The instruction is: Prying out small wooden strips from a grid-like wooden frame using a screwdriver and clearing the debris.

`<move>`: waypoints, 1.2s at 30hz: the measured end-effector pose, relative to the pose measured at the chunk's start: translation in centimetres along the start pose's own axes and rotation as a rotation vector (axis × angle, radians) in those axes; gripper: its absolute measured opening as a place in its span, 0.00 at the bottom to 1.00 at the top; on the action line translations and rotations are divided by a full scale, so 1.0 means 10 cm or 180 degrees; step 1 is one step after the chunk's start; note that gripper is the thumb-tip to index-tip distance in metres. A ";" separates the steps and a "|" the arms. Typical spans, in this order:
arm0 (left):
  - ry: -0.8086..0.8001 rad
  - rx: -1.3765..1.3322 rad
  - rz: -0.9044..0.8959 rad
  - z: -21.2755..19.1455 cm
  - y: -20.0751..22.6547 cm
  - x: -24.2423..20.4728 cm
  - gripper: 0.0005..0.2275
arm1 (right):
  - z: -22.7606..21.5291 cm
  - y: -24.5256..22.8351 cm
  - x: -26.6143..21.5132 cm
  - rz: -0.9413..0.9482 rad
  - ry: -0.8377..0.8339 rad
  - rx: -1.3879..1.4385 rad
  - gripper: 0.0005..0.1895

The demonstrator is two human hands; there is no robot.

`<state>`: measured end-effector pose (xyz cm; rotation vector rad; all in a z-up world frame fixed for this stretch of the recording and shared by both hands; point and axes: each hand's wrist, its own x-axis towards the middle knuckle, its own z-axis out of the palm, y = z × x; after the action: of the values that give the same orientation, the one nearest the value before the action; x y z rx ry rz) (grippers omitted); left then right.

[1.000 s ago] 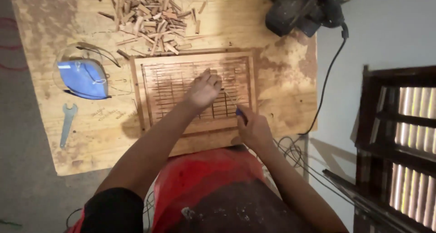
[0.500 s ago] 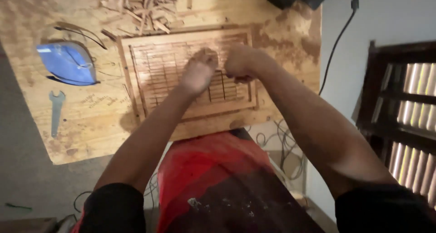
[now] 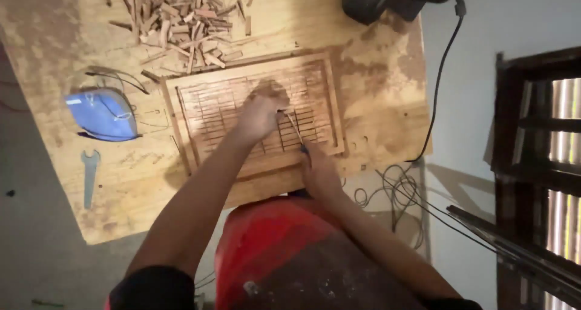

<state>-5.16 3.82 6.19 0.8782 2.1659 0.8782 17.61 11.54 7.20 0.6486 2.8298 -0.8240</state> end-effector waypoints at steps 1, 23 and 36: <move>0.0249 0.0623 0.0761 0.05 -0.17 0.18 0.04 | -0.04 -0.07 0.07 0.0305 -0.0012 0.0269 0.27; 0.0893 0.1182 0.0889 0.32 -0.18 -0.24 0.05 | -0.69 -0.54 0.10 0.0149 -0.1161 -0.1148 0.28; 0.1244 0.0384 0.2211 0.53 -0.97 0.15 0.18 | -0.81 -0.54 0.88 0.0879 -0.1931 -0.0580 0.20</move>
<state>-5.32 1.35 -4.66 1.6938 2.2706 1.3457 7.35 15.01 14.55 0.6144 2.1770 -0.5795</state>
